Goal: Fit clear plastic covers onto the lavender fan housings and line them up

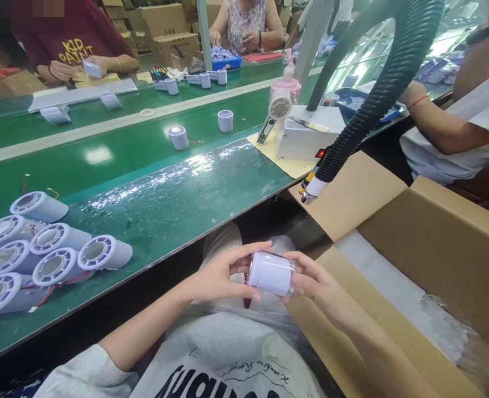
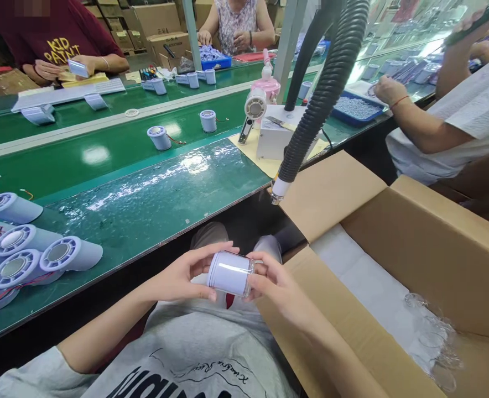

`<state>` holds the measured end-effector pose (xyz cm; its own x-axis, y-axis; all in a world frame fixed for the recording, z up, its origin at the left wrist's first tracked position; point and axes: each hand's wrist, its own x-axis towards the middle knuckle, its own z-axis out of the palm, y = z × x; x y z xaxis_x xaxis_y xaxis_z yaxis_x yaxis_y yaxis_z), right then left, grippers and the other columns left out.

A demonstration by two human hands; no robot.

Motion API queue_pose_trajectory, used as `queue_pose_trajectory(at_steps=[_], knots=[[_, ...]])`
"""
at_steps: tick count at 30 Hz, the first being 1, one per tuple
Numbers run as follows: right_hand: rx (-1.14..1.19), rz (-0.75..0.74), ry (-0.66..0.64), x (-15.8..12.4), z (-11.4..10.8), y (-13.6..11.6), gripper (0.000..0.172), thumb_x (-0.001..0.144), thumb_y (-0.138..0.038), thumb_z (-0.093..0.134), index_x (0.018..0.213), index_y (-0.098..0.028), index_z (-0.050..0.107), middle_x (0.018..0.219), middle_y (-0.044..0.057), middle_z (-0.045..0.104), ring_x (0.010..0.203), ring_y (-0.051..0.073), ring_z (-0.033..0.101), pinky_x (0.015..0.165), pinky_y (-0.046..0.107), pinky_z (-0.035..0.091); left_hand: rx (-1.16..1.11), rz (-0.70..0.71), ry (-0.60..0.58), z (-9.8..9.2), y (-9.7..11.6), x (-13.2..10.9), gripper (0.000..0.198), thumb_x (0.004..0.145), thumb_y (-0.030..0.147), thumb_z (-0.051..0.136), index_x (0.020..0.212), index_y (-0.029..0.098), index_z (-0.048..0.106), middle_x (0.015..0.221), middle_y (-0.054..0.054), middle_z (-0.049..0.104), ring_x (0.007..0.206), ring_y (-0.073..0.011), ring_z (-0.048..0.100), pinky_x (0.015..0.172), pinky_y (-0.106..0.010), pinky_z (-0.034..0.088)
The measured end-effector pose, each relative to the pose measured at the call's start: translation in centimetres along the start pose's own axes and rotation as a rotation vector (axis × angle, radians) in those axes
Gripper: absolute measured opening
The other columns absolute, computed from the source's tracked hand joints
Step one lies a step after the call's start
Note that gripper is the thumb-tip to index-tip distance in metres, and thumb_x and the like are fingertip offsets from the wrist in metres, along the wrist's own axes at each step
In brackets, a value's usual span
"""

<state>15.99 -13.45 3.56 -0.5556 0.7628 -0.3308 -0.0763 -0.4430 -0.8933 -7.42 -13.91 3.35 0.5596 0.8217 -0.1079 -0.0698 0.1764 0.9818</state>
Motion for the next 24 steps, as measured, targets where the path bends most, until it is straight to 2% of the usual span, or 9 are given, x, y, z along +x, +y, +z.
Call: queue_pose_trajectory(at_steps=[3, 7, 10, 13, 18, 24], knots=[[0.179, -0.015, 0.071, 1.1, -0.7, 1.2, 0.044, 0.082, -0.049, 0.071, 0.109, -0.019, 0.053, 0.088, 0.003, 0.069, 0.07, 0.017, 0.068, 0.067, 0.028, 0.055, -0.154, -0.037, 0.05, -0.3, -1.0, 2.3, 0.081, 0.068, 0.023, 0.083, 0.14, 0.026, 0.048, 0.142, -0.013, 0.052, 0.125, -0.0294, 0.054, 0.104, -0.04, 0.044], [0.381, -0.132, 0.211, 3.3, -2.5, 2.9, 0.052, 0.075, -0.052, 0.076, 0.106, -0.019, 0.052, 0.091, 0.005, 0.071, 0.072, 0.018, 0.07, 0.068, 0.027, 0.056, -0.256, 0.0, 0.135, -0.7, -2.3, 7.6, 0.068, 0.066, 0.028, 0.084, 0.129, 0.021, 0.061, 0.137, -0.014, 0.058, 0.126, -0.0308, 0.054, 0.106, -0.042, 0.04], [0.431, -0.233, 0.276, 4.8, -4.2, 3.6, 0.054, 0.072, -0.056, 0.076, 0.104, -0.019, 0.053, 0.091, 0.005, 0.072, 0.074, 0.016, 0.07, 0.069, 0.024, 0.056, -0.251, 0.027, 0.103, -0.9, -2.5, 11.7, 0.065, 0.065, 0.032, 0.085, 0.124, 0.018, 0.064, 0.129, -0.015, 0.064, 0.122, -0.0305, 0.057, 0.109, -0.045, 0.037], [0.487, -0.301, 0.307, 6.0, -5.5, 3.8, 0.054, 0.073, -0.055, 0.076, 0.106, -0.019, 0.054, 0.089, 0.004, 0.073, 0.072, 0.015, 0.07, 0.068, 0.023, 0.057, -0.201, 0.035, 0.067, -1.1, -1.9, 14.3, 0.063, 0.066, 0.033, 0.084, 0.123, 0.016, 0.065, 0.124, -0.014, 0.067, 0.12, -0.0296, 0.058, 0.11, -0.045, 0.035], [0.562, -0.323, 0.302, 7.7, -6.6, 4.1, 0.048, 0.075, -0.05, 0.075, 0.105, -0.018, 0.055, 0.086, 0.004, 0.073, 0.071, 0.015, 0.07, 0.067, 0.023, 0.058, -0.126, 0.009, 0.068, -1.4, -0.8, 15.7, 0.062, 0.066, 0.035, 0.084, 0.121, 0.012, 0.066, 0.119, -0.014, 0.069, 0.115, -0.0293, 0.061, 0.108, -0.044, 0.036], [0.583, -0.288, 0.273, 8.9, -7.1, 4.6, 0.037, 0.083, -0.046, 0.069, 0.102, -0.017, 0.057, 0.082, 0.005, 0.073, 0.069, 0.015, 0.069, 0.065, 0.023, 0.058, -0.097, -0.019, 0.098, -2.2, -1.0, 15.8, 0.063, 0.067, 0.036, 0.083, 0.122, 0.012, 0.064, 0.123, -0.014, 0.067, 0.114, -0.0271, 0.06, 0.106, -0.04, 0.037]])
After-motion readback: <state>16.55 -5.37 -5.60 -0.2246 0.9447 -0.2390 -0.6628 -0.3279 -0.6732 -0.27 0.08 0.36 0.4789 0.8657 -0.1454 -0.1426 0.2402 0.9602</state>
